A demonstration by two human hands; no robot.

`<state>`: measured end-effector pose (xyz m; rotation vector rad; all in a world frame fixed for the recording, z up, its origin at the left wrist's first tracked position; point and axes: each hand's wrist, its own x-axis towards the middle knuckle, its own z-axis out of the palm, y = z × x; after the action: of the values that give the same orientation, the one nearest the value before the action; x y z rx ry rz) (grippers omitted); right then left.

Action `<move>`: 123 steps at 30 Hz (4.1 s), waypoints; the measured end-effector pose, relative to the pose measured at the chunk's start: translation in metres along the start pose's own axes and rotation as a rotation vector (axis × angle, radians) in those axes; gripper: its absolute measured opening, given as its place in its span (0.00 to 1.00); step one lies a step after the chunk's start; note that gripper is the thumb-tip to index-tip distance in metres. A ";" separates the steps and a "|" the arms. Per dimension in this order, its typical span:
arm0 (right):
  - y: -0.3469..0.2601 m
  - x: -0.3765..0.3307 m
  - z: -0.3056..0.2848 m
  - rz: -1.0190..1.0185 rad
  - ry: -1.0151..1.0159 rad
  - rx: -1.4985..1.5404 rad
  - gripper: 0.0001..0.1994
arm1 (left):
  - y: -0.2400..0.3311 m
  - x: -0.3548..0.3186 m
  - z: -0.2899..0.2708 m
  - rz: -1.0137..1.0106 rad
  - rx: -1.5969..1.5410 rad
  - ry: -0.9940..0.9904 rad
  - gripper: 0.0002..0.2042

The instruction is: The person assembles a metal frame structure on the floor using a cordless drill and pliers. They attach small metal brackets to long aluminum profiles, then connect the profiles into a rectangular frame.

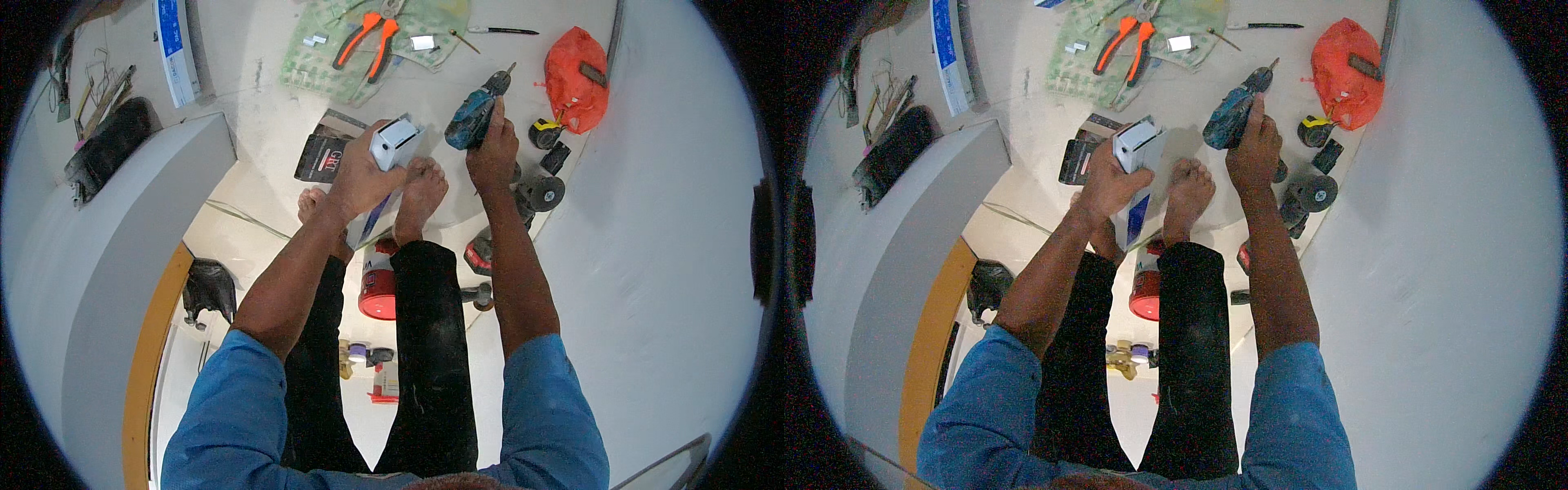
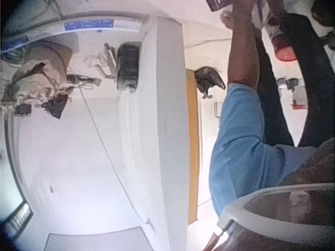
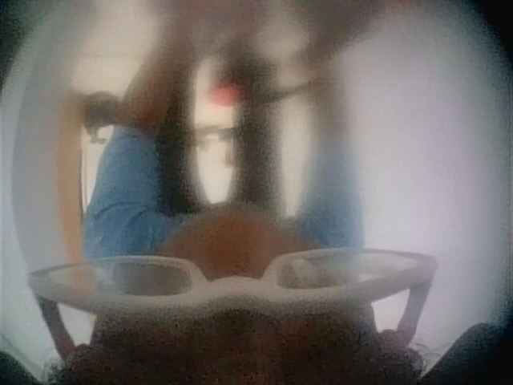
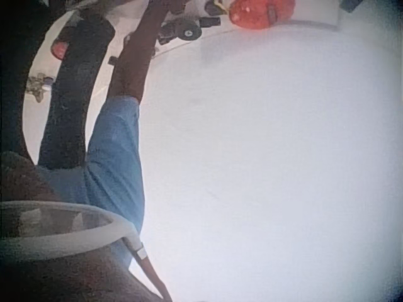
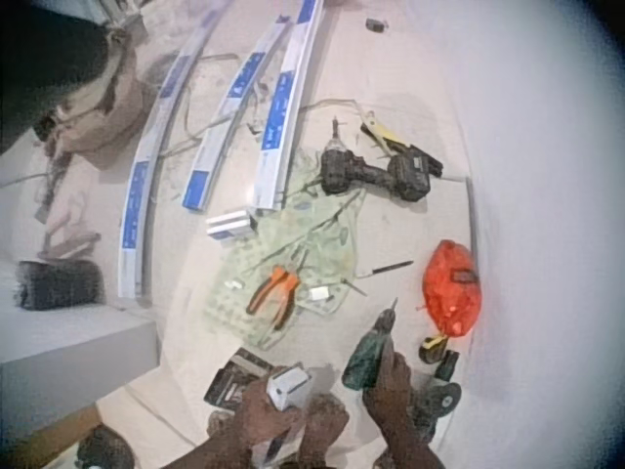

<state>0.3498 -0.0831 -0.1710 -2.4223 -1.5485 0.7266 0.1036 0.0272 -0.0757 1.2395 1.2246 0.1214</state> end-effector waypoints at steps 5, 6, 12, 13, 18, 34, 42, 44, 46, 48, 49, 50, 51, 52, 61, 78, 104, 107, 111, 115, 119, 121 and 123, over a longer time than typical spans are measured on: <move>0.021 0.006 0.039 -0.187 0.287 -0.013 0.47 | 0.022 -0.041 -0.021 -0.042 -0.032 -0.040 0.35; 0.023 0.006 0.041 -0.106 0.194 -0.040 0.47 | 0.021 -0.051 -0.024 -0.056 -0.062 -0.047 0.34; 0.017 -0.002 0.031 -0.009 0.069 -0.012 0.50 | 0.129 -0.113 -0.064 -0.054 -0.436 -0.037 0.31; 0.018 -0.004 0.029 -0.014 0.101 -0.006 0.50 | 0.133 -0.120 -0.071 -0.052 -0.475 -0.048 0.31; -0.057 0.021 -0.013 -0.019 0.059 -0.260 0.43 | 0.140 -0.156 -0.093 0.032 -0.379 0.154 0.29; -0.186 0.148 0.036 0.260 -0.329 0.227 0.47 | 0.144 -0.188 -0.121 0.424 0.181 0.612 0.25; -0.151 0.000 -0.175 -0.171 -0.636 1.415 0.31 | 0.130 -0.226 -0.122 0.791 0.313 0.835 0.33; -0.177 -0.071 -0.236 -0.305 -0.484 1.216 0.32 | 0.131 -0.231 -0.128 0.842 0.348 0.797 0.37; -0.200 -0.153 -0.272 -0.461 -0.203 0.934 0.35 | 0.133 -0.236 -0.119 0.833 0.366 0.822 0.38; -0.224 -0.207 -0.281 -0.660 0.076 0.647 0.38 | 0.134 -0.240 -0.115 0.879 0.229 0.857 0.37; -0.226 -0.224 -0.283 -0.742 0.148 0.537 0.39 | 0.132 -0.230 -0.114 0.917 0.226 0.905 0.36; -0.229 -0.237 -0.282 -0.824 0.215 0.427 0.41 | 0.131 -0.226 -0.111 0.951 0.226 0.956 0.36; -0.232 -0.248 -0.285 -0.824 0.238 0.456 0.41 | 0.137 -0.228 -0.109 1.029 0.228 0.985 0.35; -0.236 -0.258 -0.286 -0.826 0.257 0.490 0.41 | 0.138 -0.230 -0.107 1.068 0.251 1.002 0.34; -0.252 -0.276 -0.278 -0.929 0.427 0.351 0.45 | 0.137 -0.234 -0.103 1.278 0.307 1.080 0.32; -0.247 -0.305 -0.298 -0.560 -0.175 0.878 0.29 | 0.130 -0.229 -0.115 1.403 0.436 1.061 0.38; -0.265 -0.303 -0.303 -0.478 -0.309 0.702 0.24 | 0.136 -0.228 -0.119 1.585 0.452 0.946 0.32; -0.263 -0.312 -0.307 -0.432 -0.344 0.653 0.24 | 0.126 -0.231 -0.112 1.512 0.459 0.932 0.32; -0.258 -0.311 -0.304 -0.508 -0.309 0.738 0.24 | 0.138 -0.231 -0.108 1.537 0.433 0.935 0.32; -0.261 -0.292 -0.304 -0.337 -0.478 0.805 0.22 | 0.134 -0.227 -0.112 1.489 0.476 0.968 0.30; -0.248 -0.288 -0.313 -0.418 -0.329 1.007 0.23 | 0.144 -0.240 -0.108 1.298 0.359 0.928 0.31; -0.257 -0.292 -0.317 -0.371 -0.166 1.154 0.25 | 0.151 -0.247 -0.104 1.150 0.301 0.872 0.31; -0.245 -0.283 -0.319 -0.380 -0.256 1.162 0.24 | 0.159 -0.259 -0.100 1.052 0.196 0.790 0.30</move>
<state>0.2123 -0.1911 0.2892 -1.1886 -1.0769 1.3641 0.0027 -0.0134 0.2257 2.0029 1.0918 1.3896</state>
